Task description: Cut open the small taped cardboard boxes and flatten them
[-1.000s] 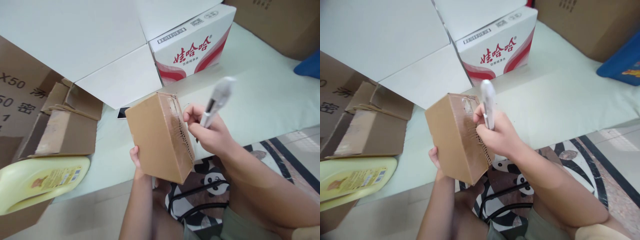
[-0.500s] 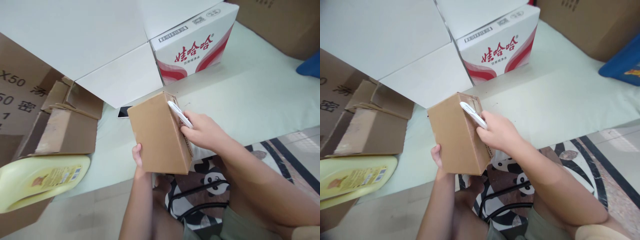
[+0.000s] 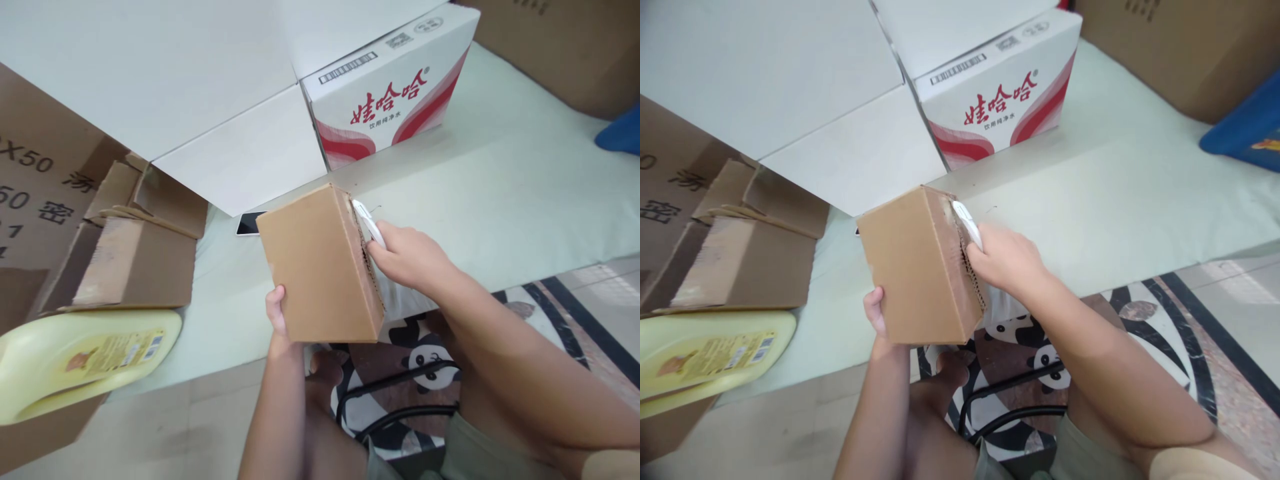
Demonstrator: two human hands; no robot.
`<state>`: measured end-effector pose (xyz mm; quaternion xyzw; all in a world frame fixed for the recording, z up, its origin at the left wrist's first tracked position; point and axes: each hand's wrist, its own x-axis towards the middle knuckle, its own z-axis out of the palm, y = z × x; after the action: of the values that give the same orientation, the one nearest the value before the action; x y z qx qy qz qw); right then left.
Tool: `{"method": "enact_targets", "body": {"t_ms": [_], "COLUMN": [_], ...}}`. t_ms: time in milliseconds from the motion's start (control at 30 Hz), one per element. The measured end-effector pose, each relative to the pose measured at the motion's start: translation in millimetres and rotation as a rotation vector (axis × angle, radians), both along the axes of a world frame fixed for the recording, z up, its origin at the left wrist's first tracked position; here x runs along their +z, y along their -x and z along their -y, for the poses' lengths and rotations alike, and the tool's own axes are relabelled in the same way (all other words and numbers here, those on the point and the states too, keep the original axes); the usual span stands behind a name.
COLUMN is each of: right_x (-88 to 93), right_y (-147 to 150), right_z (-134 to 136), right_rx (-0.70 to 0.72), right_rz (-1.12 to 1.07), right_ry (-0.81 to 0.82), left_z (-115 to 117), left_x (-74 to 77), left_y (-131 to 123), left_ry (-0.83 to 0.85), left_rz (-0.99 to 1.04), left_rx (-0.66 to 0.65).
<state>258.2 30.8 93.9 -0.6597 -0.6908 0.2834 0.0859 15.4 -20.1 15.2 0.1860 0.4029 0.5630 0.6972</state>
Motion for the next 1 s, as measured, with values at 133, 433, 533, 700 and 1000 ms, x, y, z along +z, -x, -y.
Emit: {"method": "enact_targets", "body": {"t_ms": [133, 433, 533, 700, 1000], "right_x": [-1.5, -21.2, -27.8, -35.1, -50.7], "right_y": [-1, 1, 1, 1, 1], "right_z": [-2, -10, -13, -14, -17], "right_rx": [0.008, 0.043, 0.04, 0.06, 0.072], "right_rz": [0.113, 0.225, 0.255, 0.281, 0.271], "right_ry": [0.035, 0.188, 0.2, 0.205, 0.245], "left_z": [-1, -1, -1, -3, -7], "left_x": [5.8, 0.0, -1.9, 1.5, 4.1], "left_y": [-3, 4, 6, 4, 6], "left_ry": [0.004, -0.022, -0.024, -0.02, -0.092], "left_rz": [0.033, -0.014, -0.004, 0.042, -0.008], "left_rx": [0.042, 0.038, 0.034, 0.052, 0.106]}}
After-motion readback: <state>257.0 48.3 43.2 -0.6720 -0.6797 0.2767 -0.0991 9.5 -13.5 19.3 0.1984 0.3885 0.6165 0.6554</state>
